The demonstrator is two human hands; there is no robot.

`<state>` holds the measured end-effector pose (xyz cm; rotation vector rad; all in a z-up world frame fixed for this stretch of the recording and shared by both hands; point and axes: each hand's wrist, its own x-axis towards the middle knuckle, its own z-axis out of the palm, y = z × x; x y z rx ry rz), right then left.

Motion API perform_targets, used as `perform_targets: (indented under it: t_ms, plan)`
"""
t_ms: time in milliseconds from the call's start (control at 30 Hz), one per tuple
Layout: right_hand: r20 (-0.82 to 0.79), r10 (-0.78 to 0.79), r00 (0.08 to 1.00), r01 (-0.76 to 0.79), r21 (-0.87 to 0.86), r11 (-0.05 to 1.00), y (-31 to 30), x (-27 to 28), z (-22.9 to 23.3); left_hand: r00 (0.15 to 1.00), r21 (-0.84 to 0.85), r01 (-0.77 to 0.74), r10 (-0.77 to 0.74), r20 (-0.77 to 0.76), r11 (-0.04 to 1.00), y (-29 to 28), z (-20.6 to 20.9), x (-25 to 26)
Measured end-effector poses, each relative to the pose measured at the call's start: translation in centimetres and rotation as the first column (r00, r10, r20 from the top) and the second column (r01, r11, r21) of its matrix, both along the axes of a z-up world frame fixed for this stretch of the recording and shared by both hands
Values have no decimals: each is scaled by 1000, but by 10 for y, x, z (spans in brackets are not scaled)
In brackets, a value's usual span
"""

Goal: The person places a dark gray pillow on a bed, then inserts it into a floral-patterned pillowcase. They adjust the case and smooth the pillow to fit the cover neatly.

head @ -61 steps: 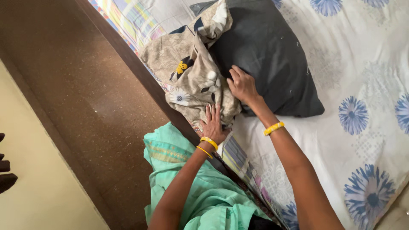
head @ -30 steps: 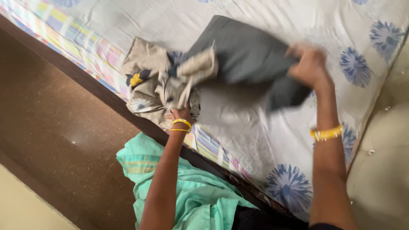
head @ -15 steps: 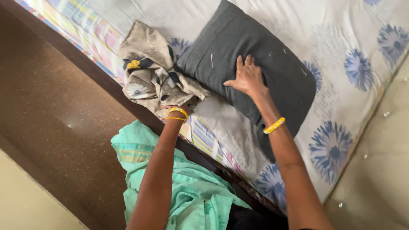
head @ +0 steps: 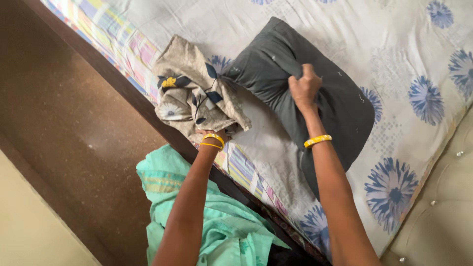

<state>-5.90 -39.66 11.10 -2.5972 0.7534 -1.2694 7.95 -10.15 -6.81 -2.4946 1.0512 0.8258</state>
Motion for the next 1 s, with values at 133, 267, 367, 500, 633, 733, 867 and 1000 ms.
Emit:
perform_targets:
  t_ms: [133,267,367,500,633,733,867,1000]
  plan:
    - [314,34,949,-68,97,993,4,-39,64,995,-51,-77,73,-64,996,-1,7,2]
    - [355,18,935,-47,72,996,-5,-90,132,992,-101,-105,98,-76,989,3,22,3]
    - [309,-22,951,83,-185,979,-18,-139,171,992,-150,-80,64,-107,985,-1,31,7]
    - [242,-50,969,143,-383,913,-48,-194,196,991,-186,-99,81,-104,978,3,32,5]
    - [133,-227,965,263,-545,796,-77,-208,158,987,-245,-144,119,-112,959,0,30,4]
    - [170,-343,924,379,-527,761,-71,-187,96,983,-231,-163,137,-125,959,-2,24,4]
    - [-248,-139,959,157,51,986,-5,-138,26,992,-253,-119,105,-65,960,-2,21,3]
    - [-580,129,805,-34,173,984,46,-94,26,993,-109,-1,-12,-117,994,0,32,4]
